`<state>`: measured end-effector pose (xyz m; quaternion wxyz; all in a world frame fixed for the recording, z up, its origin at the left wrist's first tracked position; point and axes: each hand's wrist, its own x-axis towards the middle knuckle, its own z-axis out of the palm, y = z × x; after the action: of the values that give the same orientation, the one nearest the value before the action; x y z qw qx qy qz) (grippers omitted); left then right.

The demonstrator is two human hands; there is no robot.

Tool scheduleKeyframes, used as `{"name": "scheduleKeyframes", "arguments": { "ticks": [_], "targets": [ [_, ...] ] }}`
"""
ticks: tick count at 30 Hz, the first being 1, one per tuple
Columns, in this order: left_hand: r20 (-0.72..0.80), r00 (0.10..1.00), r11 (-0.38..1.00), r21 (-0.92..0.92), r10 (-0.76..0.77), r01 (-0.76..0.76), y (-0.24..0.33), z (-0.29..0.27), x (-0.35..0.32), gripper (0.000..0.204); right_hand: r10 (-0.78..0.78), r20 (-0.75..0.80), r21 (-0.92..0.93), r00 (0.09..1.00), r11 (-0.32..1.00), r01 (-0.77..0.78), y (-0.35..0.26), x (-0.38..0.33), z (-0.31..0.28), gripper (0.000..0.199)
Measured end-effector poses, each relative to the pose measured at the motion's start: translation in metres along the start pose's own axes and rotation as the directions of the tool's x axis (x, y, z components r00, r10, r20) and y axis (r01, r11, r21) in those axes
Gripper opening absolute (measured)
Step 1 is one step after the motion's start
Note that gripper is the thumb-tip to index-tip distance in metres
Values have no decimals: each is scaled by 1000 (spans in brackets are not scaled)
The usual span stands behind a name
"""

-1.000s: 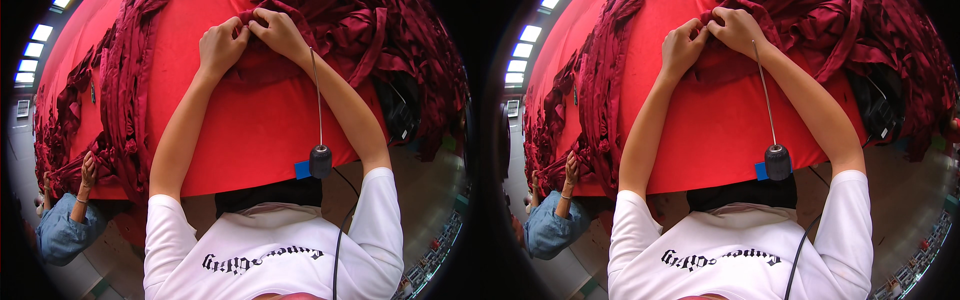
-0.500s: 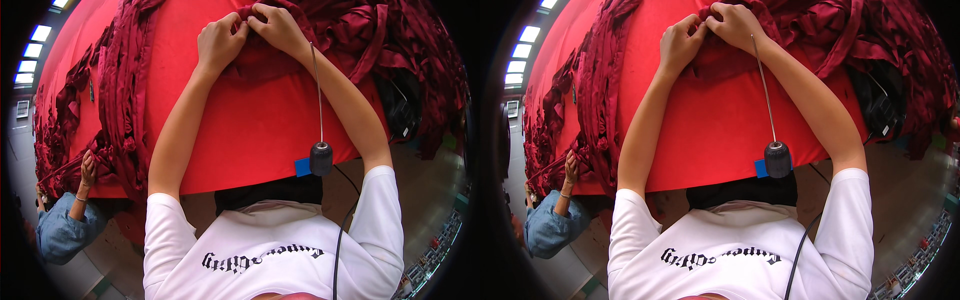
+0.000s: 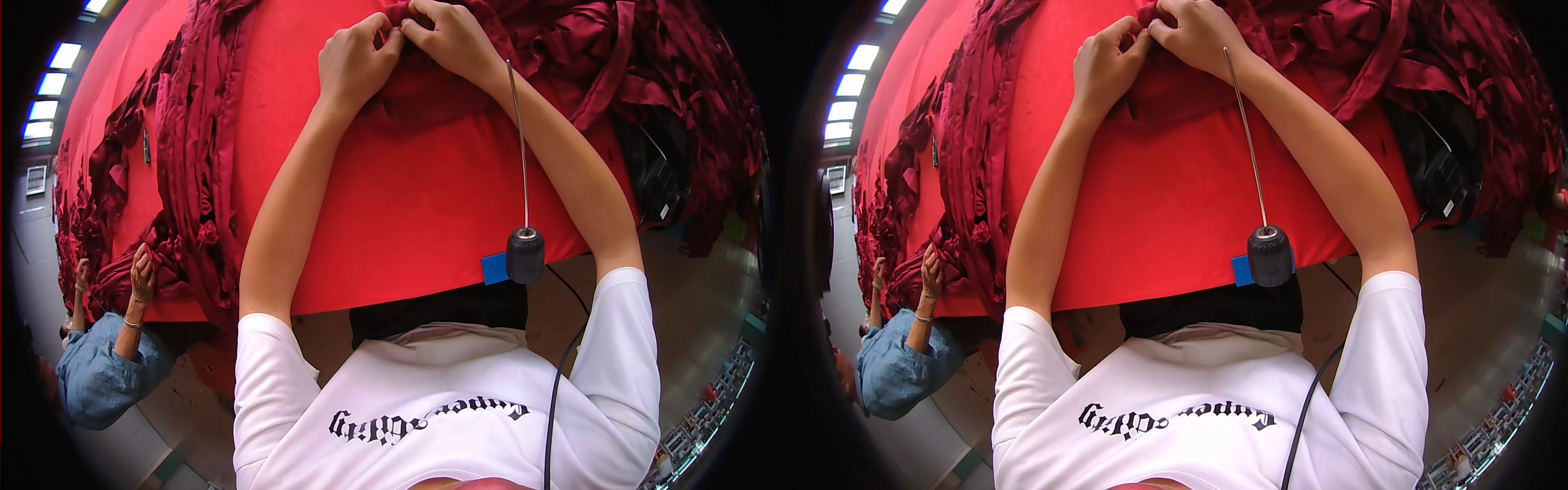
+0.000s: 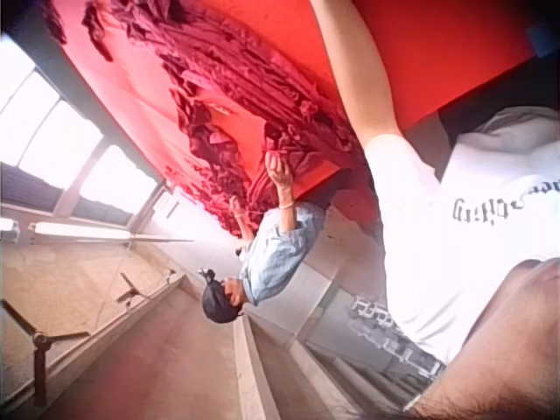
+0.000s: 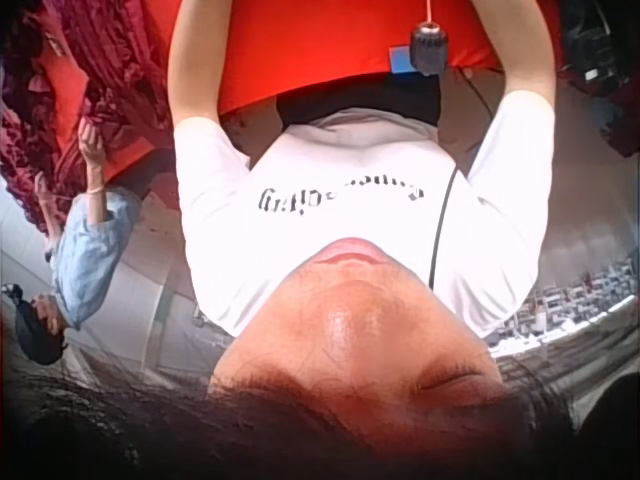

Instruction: Sort and arrange long strips of red fabric on a large factory work table.

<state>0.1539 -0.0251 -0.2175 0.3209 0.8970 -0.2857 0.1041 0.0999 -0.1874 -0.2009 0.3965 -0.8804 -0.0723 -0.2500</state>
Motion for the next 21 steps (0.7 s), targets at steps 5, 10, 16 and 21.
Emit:
{"name": "scheduleKeyframes", "arguments": {
  "ticks": [5, 10, 16, 21],
  "targets": [
    [3, 1000, 1000, 11, 0, 0, 0, 0, 1, 25, -6, 1, -17, 1000, 1000, 6, 5, 1, 3, 21],
    [-1, 1000, 1000, 1, 5, -5, 0, -1, 0, 25, -10, -10, 9, 1000, 1000, 10, 6, 0, 5, 21],
    [6, 1000, 999, -45, -3, 3, 5, -4, 0, 25, -17, -8, 10, 1000, 1000, 17, 5, 0, 3, 20],
    [-46, 998, 996, -79, 39, -42, 12, -8, -2, 24, 10, 6, -6, 1000, 1000, -10, 7, 1, 4, 21]
  ]
}}
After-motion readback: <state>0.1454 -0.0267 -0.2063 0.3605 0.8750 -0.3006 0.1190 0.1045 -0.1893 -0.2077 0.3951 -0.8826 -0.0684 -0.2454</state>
